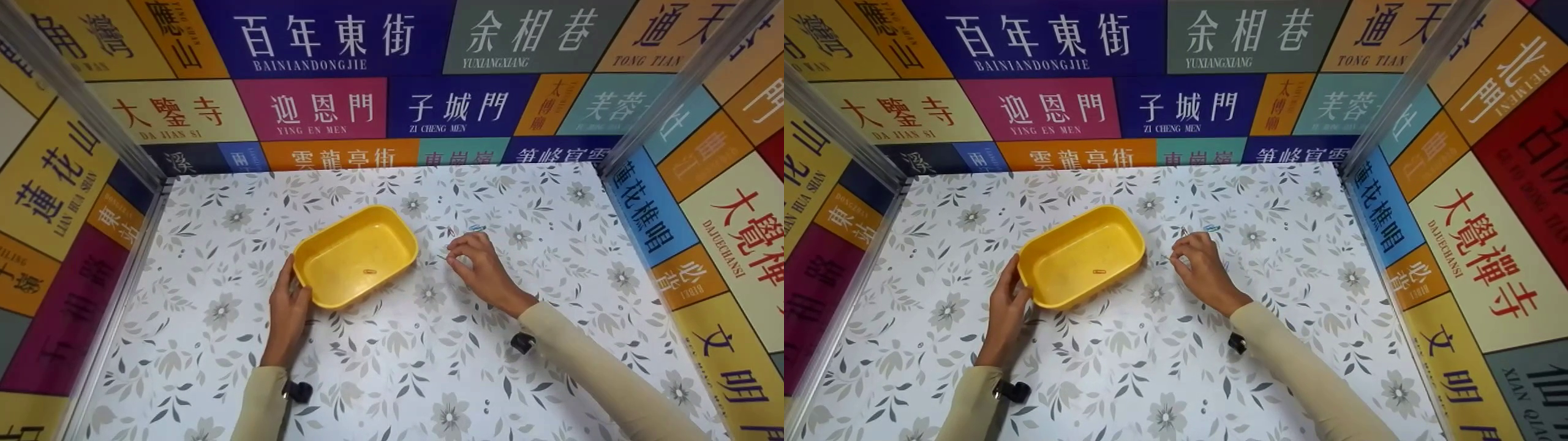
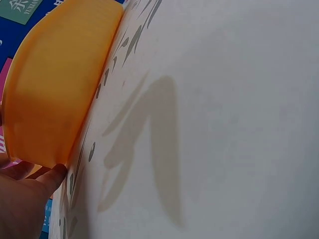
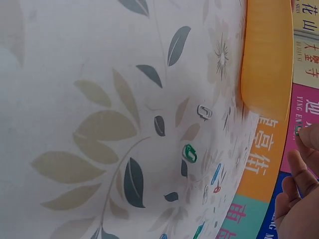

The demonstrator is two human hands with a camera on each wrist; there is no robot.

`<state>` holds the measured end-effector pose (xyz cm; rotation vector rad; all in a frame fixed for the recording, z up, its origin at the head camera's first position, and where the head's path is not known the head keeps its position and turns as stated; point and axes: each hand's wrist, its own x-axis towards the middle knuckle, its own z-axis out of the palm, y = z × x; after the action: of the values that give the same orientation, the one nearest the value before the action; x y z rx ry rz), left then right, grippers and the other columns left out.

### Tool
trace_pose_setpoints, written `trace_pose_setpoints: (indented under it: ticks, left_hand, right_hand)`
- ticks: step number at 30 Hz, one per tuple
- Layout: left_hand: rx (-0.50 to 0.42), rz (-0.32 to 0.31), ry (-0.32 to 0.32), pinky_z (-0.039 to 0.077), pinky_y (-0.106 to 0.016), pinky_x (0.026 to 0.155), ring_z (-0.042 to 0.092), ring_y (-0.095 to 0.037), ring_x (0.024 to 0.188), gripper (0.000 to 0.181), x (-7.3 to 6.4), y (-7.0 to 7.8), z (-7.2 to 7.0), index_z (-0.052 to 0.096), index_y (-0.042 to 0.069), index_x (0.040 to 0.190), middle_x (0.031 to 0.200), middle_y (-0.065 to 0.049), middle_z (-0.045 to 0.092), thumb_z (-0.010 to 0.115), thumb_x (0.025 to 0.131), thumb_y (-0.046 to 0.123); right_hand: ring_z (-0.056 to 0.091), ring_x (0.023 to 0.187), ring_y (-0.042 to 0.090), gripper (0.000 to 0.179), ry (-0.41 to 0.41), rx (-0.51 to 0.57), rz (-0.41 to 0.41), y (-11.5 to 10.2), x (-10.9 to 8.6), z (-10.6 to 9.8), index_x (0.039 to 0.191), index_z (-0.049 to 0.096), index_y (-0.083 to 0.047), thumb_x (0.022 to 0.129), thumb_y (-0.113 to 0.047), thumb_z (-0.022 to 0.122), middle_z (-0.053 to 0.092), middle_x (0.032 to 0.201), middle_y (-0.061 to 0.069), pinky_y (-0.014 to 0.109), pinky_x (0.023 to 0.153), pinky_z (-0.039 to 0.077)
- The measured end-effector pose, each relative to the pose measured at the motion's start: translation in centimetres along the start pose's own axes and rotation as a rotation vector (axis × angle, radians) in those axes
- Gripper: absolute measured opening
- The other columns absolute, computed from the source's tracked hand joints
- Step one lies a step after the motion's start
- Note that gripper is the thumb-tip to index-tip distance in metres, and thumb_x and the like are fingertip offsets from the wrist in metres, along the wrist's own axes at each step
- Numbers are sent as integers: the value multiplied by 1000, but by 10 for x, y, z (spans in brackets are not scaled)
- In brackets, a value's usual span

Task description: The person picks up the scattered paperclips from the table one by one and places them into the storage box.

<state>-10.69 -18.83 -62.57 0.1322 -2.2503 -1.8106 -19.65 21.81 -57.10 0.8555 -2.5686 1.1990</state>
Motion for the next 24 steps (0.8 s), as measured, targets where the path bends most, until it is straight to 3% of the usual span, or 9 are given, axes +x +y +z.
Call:
trace_pose_setpoints:
  ticks: [11,24]
  left_hand:
    - [-12,4,-4,38,-50,131,37,-31,162,74,-1,-1,-1,30,9,175,178,-9,34,56,105,-1]
    - [-32,8,-9,35,-47,132,35,-30,163,76,0,-2,0,28,4,174,178,-11,34,56,104,-2]
  right_hand:
    - [53,124,36,9,-33,-19,-19,-8,14,1,97,78,-3,105,-5,74,70,121,13,52,110,40]
    - [55,121,35,7,-45,-35,-50,-11,27,7,96,78,-2,103,-3,76,70,118,12,51,106,45]
